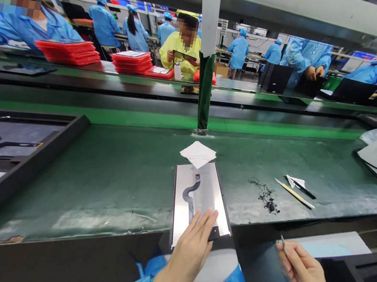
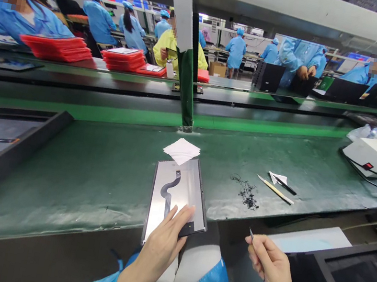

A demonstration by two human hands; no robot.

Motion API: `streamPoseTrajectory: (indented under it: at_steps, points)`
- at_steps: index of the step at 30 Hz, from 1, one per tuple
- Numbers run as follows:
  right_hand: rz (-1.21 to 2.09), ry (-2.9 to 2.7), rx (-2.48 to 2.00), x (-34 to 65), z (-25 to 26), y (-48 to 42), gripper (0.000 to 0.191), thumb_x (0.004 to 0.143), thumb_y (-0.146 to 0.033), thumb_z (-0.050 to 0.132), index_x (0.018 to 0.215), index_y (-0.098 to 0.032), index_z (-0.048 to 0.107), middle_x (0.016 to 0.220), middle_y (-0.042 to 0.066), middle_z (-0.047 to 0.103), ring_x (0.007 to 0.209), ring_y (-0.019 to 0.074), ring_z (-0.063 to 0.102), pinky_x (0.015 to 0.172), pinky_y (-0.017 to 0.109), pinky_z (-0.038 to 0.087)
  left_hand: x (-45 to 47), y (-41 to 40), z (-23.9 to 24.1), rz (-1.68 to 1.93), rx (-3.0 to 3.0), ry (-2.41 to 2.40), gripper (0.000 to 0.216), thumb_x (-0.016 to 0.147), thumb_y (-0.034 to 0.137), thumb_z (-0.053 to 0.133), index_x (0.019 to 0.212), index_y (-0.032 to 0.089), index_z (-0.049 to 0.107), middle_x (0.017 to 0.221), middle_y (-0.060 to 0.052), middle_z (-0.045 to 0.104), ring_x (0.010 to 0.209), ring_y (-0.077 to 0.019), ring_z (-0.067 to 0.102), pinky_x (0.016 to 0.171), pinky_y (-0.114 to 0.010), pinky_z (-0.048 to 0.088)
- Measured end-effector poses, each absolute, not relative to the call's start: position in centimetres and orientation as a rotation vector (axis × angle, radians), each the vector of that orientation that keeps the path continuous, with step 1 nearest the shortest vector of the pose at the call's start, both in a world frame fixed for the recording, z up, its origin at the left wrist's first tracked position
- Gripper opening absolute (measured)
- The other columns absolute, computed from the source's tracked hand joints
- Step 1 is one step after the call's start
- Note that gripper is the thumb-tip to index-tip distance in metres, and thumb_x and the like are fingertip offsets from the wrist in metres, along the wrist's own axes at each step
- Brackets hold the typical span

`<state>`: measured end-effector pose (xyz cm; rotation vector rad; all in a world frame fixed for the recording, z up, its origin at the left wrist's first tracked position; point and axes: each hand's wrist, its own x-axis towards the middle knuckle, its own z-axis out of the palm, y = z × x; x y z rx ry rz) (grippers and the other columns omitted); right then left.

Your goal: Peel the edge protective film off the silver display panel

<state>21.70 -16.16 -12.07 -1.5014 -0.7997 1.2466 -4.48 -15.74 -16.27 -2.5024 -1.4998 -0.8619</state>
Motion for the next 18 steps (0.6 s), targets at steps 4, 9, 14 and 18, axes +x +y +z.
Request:
streamPoseTrajectory:
  at_steps: [4,9,14,18]
  points:
    - [1.238,-0.787,-1.516,21.6,-11.1,-15.9,0.061,0.052,-0.073,0.084,0.069,-0.015,0.073,0.050,-0.004,0.043,0.047,0.0080,0.033,0.043,0.022,0.018,-4.6,-15.8,-16.8,-0.854,-2.519,-1.514,0.078,0.088,-0.003,0.037,0.159,0.013,0.008,0.142,-0.016,0.058,0.133,-0.0310,0.054,0.105,-0.050,0.052]
    - [1.207,-0.772,-1.505,21.8,-10.3,-15.7,0.059,0.051,-0.070,0.086,0.069,-0.015,0.074,0.049,-0.003,0.043,0.047,0.0083,0.033,0.043,0.022,0.018,-4.5,-15.9,-16.9,-0.849,-2.525,-1.542,0.078,0.087,-0.003,0.037,0.159,0.014,0.009,0.141,-0.016,0.058,0.133,-0.0326,0.054,0.106,-0.052,0.050]
    - [1.195,-0.752,-1.492,22.3,-10.2,-15.6,0.057,0.051,-0.069,0.087,0.069,-0.016,0.073,0.050,-0.003,0.043,0.047,0.0084,0.033,0.043,0.022,0.019,-4.5,-15.8,-16.6,-0.882,-2.524,-1.517,0.076,0.088,-0.004,0.036,0.158,0.012,0.011,0.140,-0.016,0.059,0.131,-0.0324,0.056,0.106,-0.053,0.051]
    - [1.176,-0.743,-1.482,22.6,-10.1,-15.5,0.057,0.050,-0.069,0.087,0.069,-0.016,0.073,0.050,-0.003,0.043,0.046,0.0083,0.034,0.042,0.022,0.020,-4.5,-15.8,-16.6,-0.866,-2.533,-1.515,0.076,0.088,-0.004,0.037,0.158,0.012,0.011,0.140,-0.016,0.059,0.130,-0.0329,0.056,0.105,-0.052,0.052]
